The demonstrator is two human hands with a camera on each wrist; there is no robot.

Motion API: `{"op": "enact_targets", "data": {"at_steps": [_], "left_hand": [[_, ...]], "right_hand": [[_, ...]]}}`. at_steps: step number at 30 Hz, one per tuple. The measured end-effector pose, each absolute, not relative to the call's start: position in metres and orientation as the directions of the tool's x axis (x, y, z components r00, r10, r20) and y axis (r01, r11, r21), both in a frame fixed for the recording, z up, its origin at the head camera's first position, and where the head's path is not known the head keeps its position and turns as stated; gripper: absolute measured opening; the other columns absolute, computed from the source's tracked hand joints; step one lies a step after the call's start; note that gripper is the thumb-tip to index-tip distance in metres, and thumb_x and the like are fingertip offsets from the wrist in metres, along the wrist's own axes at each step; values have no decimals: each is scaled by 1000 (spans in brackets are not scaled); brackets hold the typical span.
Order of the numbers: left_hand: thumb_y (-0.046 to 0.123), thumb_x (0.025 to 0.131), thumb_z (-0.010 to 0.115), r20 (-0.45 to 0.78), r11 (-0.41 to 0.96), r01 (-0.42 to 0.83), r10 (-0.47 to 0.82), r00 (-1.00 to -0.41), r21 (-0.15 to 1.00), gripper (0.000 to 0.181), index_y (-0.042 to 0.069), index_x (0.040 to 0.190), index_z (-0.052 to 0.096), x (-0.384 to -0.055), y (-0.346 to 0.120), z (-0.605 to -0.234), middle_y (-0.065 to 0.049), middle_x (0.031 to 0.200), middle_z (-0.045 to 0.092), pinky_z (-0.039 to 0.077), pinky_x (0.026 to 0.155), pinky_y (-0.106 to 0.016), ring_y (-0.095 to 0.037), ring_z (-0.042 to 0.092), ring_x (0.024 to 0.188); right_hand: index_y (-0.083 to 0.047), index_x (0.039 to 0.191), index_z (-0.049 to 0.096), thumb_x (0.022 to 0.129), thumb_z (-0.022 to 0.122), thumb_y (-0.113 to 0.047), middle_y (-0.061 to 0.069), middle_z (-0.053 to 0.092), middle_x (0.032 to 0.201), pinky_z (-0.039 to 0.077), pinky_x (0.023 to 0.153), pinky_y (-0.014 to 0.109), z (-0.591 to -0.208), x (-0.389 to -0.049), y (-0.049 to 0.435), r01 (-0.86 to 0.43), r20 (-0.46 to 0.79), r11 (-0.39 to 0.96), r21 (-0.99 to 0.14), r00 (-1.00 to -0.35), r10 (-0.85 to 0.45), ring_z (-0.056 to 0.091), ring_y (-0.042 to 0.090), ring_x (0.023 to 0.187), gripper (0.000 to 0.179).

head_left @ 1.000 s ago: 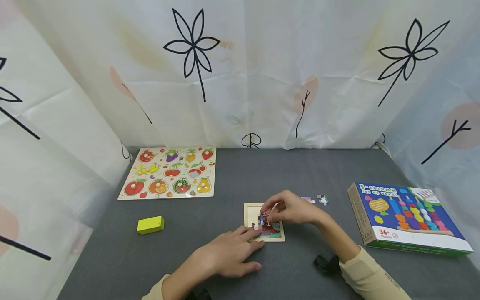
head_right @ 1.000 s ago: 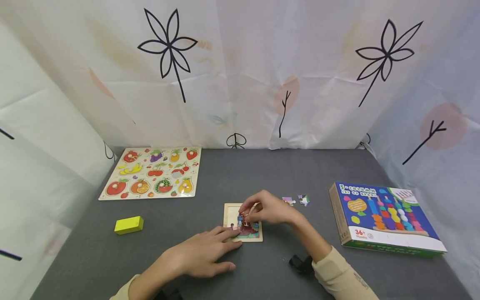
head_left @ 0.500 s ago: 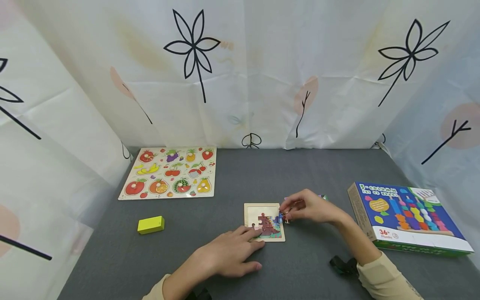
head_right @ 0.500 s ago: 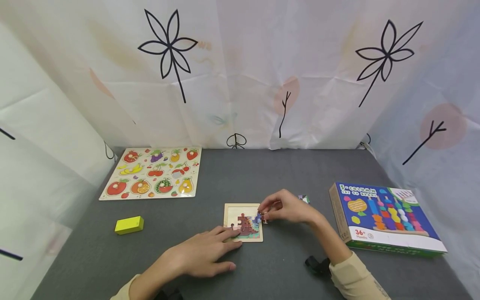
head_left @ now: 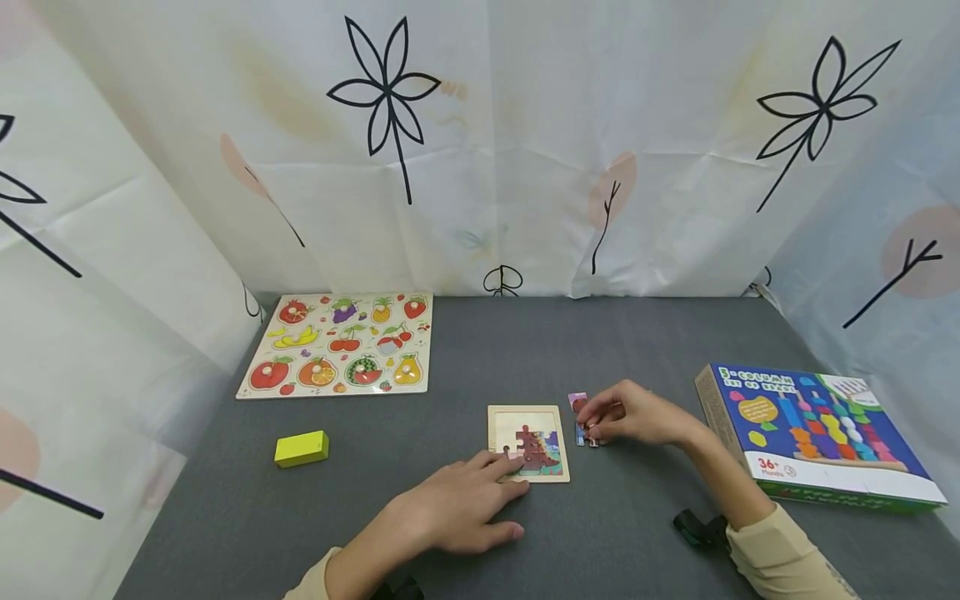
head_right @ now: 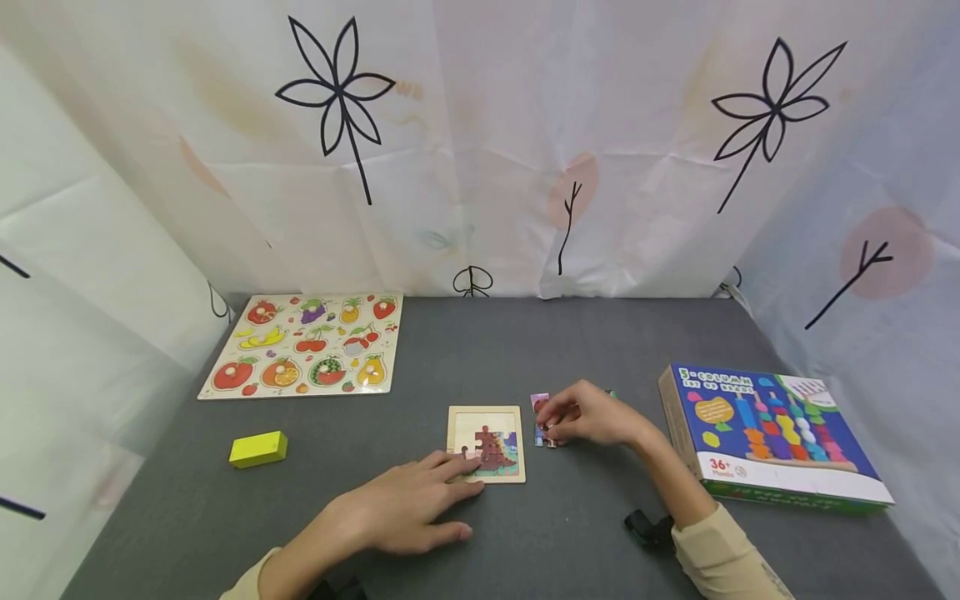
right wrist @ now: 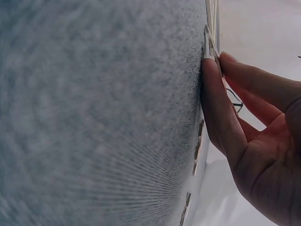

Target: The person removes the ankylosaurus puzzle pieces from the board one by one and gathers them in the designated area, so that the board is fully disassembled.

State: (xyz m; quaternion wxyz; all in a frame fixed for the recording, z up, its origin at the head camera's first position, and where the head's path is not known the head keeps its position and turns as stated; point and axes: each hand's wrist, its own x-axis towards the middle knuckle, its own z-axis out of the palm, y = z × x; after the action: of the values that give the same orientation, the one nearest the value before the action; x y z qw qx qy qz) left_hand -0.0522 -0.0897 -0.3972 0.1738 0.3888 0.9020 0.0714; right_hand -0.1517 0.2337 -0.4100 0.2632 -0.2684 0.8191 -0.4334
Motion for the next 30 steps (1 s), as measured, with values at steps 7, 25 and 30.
{"op": "enact_targets", "data": {"at_steps": [7, 25, 30], "left_hand": [[55, 105, 64, -254, 687, 679, 727, -638, 260, 55, 29, 153, 62, -53, -89, -397, 5, 170, 47, 56, 111, -46, -18, 48, 152], [55, 105, 65, -272, 692, 665, 722, -636, 280, 55, 29, 153, 62, -54, -88, -396, 6, 171, 47, 55, 112, -46, -18, 48, 152], [55, 105, 65, -274, 692, 662, 722, -636, 288, 55, 29, 153, 62, -54, -89, -396, 6, 170, 47, 55, 112, -46, -18, 48, 151]], "right_hand": [[7, 111, 78, 101, 71, 0, 20, 80, 104, 63, 72, 27, -412, -152, 234, -249, -191, 498, -831, -713, -674, 72, 6, 82, 15], [9, 109, 77, 100, 72, 1, 22, 81, 102, 65, 73, 27, -409, -151, 236, -222, -195, 505, -834, -737, -647, 75, 10, 83, 14], [11, 113, 76, 101, 71, 0, 24, 80, 106, 67, 77, 30, -408, -151, 239, -176, -214, 501, -848, -749, -627, 77, 13, 88, 17]]}}
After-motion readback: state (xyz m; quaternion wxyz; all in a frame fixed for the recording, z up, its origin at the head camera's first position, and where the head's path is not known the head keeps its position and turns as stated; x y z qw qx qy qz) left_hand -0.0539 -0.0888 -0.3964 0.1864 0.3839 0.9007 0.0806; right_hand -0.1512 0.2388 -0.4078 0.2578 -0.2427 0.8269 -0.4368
